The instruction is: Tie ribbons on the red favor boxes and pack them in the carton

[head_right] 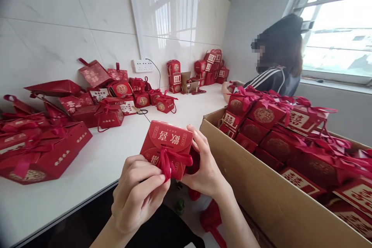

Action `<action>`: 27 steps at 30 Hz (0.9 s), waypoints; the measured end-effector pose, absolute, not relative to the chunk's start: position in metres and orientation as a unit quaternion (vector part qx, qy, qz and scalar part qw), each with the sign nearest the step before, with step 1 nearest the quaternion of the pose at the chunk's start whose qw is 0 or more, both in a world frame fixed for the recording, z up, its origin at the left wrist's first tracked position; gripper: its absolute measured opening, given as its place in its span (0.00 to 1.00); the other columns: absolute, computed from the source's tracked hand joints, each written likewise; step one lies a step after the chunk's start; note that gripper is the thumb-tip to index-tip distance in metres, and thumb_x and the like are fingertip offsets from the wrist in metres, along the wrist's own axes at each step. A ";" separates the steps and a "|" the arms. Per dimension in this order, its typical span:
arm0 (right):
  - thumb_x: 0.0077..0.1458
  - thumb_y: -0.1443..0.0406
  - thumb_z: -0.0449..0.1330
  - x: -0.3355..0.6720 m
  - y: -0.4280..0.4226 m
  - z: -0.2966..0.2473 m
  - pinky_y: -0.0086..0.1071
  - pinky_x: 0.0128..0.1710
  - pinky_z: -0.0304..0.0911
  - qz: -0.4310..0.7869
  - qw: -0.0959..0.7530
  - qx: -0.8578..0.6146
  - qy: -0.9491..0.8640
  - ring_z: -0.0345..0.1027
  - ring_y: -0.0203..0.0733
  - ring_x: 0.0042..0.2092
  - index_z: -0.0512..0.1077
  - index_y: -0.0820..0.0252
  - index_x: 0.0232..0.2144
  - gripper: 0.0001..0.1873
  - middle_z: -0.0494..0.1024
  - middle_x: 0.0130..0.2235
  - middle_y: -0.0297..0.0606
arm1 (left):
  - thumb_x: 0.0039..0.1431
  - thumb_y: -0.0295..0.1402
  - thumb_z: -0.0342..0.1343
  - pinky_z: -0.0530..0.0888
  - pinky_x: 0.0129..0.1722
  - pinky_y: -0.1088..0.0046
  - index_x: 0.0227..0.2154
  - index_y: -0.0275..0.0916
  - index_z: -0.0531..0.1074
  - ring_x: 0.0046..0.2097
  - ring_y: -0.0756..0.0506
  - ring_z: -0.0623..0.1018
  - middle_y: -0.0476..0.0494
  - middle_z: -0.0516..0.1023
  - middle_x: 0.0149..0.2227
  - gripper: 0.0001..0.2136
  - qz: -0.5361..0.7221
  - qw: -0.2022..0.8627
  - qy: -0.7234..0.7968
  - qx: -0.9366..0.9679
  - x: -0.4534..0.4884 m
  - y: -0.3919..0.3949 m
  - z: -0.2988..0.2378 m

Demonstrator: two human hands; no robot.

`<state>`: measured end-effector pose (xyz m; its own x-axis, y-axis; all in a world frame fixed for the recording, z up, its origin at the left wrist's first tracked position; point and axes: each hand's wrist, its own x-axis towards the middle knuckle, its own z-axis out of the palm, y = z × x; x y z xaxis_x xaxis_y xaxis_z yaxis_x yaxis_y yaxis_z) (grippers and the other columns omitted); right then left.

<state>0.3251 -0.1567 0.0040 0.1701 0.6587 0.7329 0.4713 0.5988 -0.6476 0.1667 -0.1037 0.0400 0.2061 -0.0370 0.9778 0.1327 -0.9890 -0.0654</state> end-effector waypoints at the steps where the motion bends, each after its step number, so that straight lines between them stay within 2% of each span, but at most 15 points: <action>1: 0.41 0.72 0.69 0.326 -0.159 0.004 0.56 0.54 0.63 0.071 0.623 -0.442 -0.641 0.50 0.57 0.63 0.44 0.32 0.61 0.54 0.46 0.66 0.37 | 0.51 0.21 0.57 0.71 0.27 0.69 0.33 0.36 0.67 0.26 0.50 0.73 0.45 0.74 0.26 0.07 -0.626 0.063 -0.027 -0.776 0.167 -0.106 0.041; 5: 0.41 0.72 0.68 0.332 -0.166 0.006 0.57 0.54 0.62 0.039 0.622 -0.454 -0.636 0.49 0.57 0.64 0.45 0.35 0.60 0.53 0.46 0.66 0.39 | 0.51 0.21 0.57 0.72 0.28 0.71 0.35 0.39 0.66 0.26 0.51 0.72 0.48 0.73 0.27 0.11 -0.636 0.001 -0.031 -0.771 0.169 -0.108 0.047; 8: 0.38 0.71 0.70 0.340 -0.170 0.010 0.58 0.57 0.57 0.007 0.618 -0.475 -0.626 0.49 0.57 0.64 0.51 0.40 0.59 0.50 0.51 0.65 0.40 | 0.53 0.24 0.56 0.71 0.29 0.74 0.36 0.40 0.66 0.26 0.51 0.71 0.51 0.71 0.26 0.09 -0.644 -0.066 -0.165 -0.744 0.172 -0.087 0.054; 11: 0.36 0.66 0.71 0.351 -0.175 0.014 0.56 0.60 0.53 0.041 0.660 -0.519 -0.542 0.51 0.57 0.63 0.55 0.45 0.57 0.47 0.59 0.61 0.42 | 0.56 0.32 0.52 0.69 0.27 0.74 0.31 0.41 0.68 0.26 0.50 0.72 0.51 0.73 0.26 0.02 -0.516 -0.169 -0.347 -0.765 0.179 -0.049 0.057; 13: 0.41 0.59 0.68 0.361 -0.178 0.018 0.54 0.57 0.57 0.142 0.734 -0.515 -0.420 0.58 0.56 0.60 0.57 0.48 0.56 0.41 0.65 0.58 0.42 | 0.55 0.35 0.52 0.67 0.26 0.73 0.29 0.41 0.69 0.25 0.48 0.72 0.50 0.74 0.26 0.04 -0.411 -0.201 -0.394 -0.797 0.189 -0.024 0.053; 16: 0.50 0.49 0.57 0.378 -0.184 0.023 0.53 0.52 0.64 0.339 0.795 -0.437 -0.250 0.65 0.53 0.55 0.63 0.51 0.49 0.26 0.71 0.53 0.41 | 0.55 0.36 0.49 0.68 0.28 0.71 0.28 0.42 0.69 0.29 0.45 0.75 0.48 0.77 0.29 0.06 -0.341 -0.208 -0.355 -0.845 0.213 -0.003 0.038; 19: 0.54 0.47 0.50 0.391 -0.190 0.029 0.48 0.51 0.65 0.468 0.784 -0.368 -0.175 0.69 0.48 0.50 0.68 0.54 0.42 0.22 0.75 0.48 0.40 | 0.55 0.35 0.48 0.70 0.35 0.67 0.29 0.41 0.70 0.37 0.42 0.77 0.45 0.78 0.32 0.07 -0.320 -0.196 -0.261 -0.889 0.245 0.000 0.019; 22: 0.55 0.46 0.47 0.398 -0.196 0.032 0.43 0.54 0.63 0.493 0.789 -0.337 -0.147 0.70 0.45 0.50 0.68 0.55 0.44 0.24 0.75 0.50 0.39 | 0.54 0.31 0.49 0.70 0.43 0.61 0.34 0.40 0.70 0.43 0.40 0.76 0.42 0.78 0.38 0.07 -0.328 -0.173 -0.193 -0.908 0.277 -0.003 0.001; 27: 0.55 0.44 0.45 0.407 -0.197 0.030 0.40 0.58 0.59 0.484 0.783 -0.349 -0.177 0.65 0.44 0.55 0.66 0.57 0.48 0.30 0.71 0.55 0.41 | 0.57 0.30 0.48 0.65 0.53 0.55 0.46 0.41 0.67 0.56 0.37 0.69 0.37 0.72 0.52 0.14 -0.372 -0.167 -0.090 -0.909 0.320 -0.006 -0.016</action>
<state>0.4066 -0.1974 0.0301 0.4694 0.8809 -0.0607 -0.6334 0.2881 -0.7182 0.3204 -0.0063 -0.0160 0.7075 0.2885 0.6452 0.0400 -0.9278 0.3710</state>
